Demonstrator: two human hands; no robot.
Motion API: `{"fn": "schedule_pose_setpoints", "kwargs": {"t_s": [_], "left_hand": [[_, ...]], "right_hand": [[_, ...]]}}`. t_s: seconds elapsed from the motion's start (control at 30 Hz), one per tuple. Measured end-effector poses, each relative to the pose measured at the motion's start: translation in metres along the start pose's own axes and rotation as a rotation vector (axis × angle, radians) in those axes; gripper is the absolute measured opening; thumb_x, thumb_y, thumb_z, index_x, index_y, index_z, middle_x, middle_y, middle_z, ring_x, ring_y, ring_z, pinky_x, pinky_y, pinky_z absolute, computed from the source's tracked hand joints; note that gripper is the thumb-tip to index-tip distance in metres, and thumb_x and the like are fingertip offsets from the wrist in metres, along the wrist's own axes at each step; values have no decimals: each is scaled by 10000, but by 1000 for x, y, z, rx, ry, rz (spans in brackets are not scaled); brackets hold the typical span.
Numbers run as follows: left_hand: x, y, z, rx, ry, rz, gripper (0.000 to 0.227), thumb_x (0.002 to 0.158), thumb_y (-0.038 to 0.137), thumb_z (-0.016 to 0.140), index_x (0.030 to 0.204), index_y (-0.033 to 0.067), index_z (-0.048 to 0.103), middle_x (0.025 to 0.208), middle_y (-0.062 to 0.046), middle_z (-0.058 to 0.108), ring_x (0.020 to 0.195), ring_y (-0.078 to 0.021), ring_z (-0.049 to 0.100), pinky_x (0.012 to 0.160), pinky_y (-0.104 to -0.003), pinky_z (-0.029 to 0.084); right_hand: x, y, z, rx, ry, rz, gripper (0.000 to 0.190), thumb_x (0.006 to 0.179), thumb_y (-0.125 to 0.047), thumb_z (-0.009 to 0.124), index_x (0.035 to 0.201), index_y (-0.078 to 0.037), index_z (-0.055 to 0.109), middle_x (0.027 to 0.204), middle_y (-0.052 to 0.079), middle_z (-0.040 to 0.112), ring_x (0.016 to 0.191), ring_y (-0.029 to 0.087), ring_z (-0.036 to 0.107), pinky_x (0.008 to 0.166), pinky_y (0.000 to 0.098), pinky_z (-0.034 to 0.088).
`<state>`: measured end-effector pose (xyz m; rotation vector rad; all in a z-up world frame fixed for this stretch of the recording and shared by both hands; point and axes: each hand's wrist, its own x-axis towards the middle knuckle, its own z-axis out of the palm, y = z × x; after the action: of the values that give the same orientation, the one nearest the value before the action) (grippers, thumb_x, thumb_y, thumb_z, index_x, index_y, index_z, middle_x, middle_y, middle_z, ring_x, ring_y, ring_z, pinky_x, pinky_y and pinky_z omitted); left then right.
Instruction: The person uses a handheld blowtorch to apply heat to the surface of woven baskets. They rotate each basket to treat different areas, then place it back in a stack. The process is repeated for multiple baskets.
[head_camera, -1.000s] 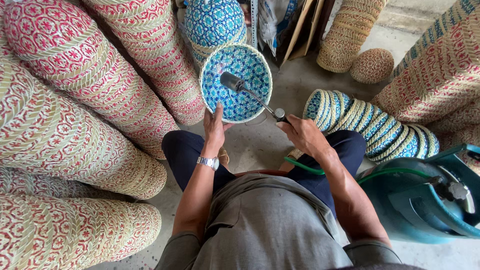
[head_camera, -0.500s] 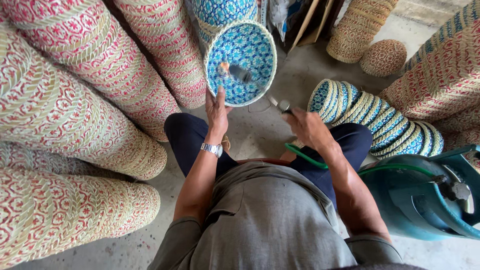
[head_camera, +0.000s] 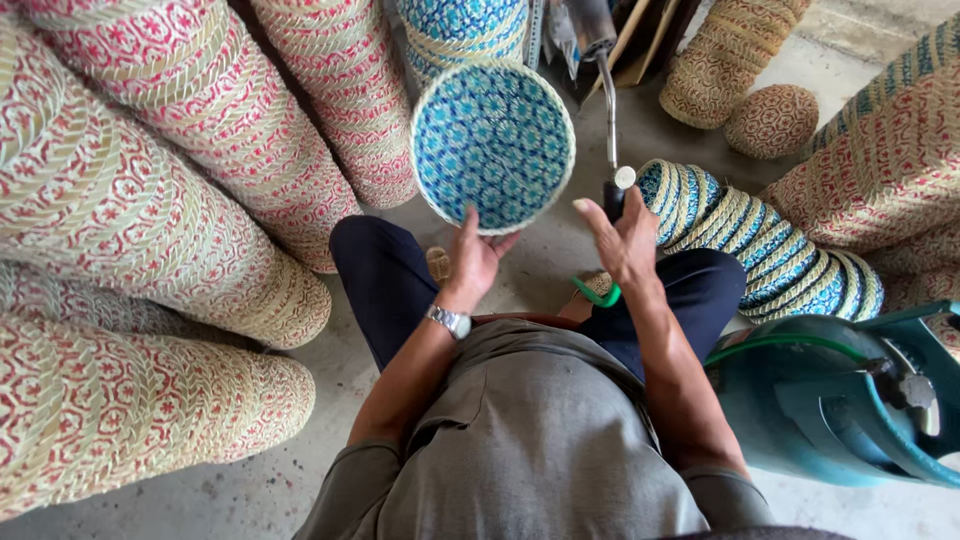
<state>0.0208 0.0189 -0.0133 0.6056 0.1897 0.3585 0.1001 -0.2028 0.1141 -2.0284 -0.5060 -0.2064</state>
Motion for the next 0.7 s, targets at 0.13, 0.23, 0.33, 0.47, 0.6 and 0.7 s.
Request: {"fn": "schedule_pose_setpoints", "kwargs": {"t_s": [0.13, 0.23, 0.33, 0.47, 0.6, 0.7], "left_hand": [[-25, -17, 21, 100, -63, -110, 772, 959, 546, 619, 1511, 71, 361, 1451, -141, 528, 1262, -300, 583, 973, -492, 572], [-33, 14, 35, 337, 47, -79, 881, 869, 572, 635, 1528, 82, 317, 1464, -116, 516, 1255, -293, 599, 948, -517, 572], [-34, 76, 36, 855, -42, 340, 877, 1022, 488, 649, 1616, 39, 184, 1599, -151, 366, 1426, -300, 483, 1152, -424, 436], [-14, 116, 34, 1240, -270, 161, 761, 1002, 518, 548, 1588, 68, 365, 1449, -146, 607, 1254, -259, 635, 1044, -366, 501], [-7, 100, 10, 1136, -248, 113, 618, 1104, 491, 543, 1526, 40, 519, 1365, -179, 671, 1216, -259, 618, 1059, -388, 507], [-10, 87, -14, 679, -38, -37, 617, 1016, 458, 572, 1506, 105, 448, 1364, -124, 631, 1185, -246, 640, 937, -449, 567]], "right_hand": [[18, 7, 18, -31, 87, 2, 533, 846, -416, 856, 902, 17, 549, 700, 153, 645, 608, 254, 612, 600, 428, 493], [33, 16, 7, -21, 73, 39, 439, 870, -342, 827, 900, 10, 566, 722, 156, 648, 611, 266, 602, 598, 445, 490], [45, 29, -22, -61, -20, -54, 408, 880, -318, 832, 931, 6, 589, 749, 144, 656, 623, 251, 607, 598, 444, 492], [47, 32, -34, -100, -144, -182, 370, 884, -268, 822, 990, 18, 614, 730, 149, 636, 615, 222, 587, 603, 412, 487], [36, 22, -29, -125, -144, -37, 493, 898, -386, 852, 916, 34, 594, 688, 146, 617, 600, 226, 531, 581, 406, 469], [20, 13, -43, -24, -111, 21, 349, 1063, -313, 648, 965, 20, 607, 702, 129, 628, 606, 220, 567, 600, 411, 480]]}}
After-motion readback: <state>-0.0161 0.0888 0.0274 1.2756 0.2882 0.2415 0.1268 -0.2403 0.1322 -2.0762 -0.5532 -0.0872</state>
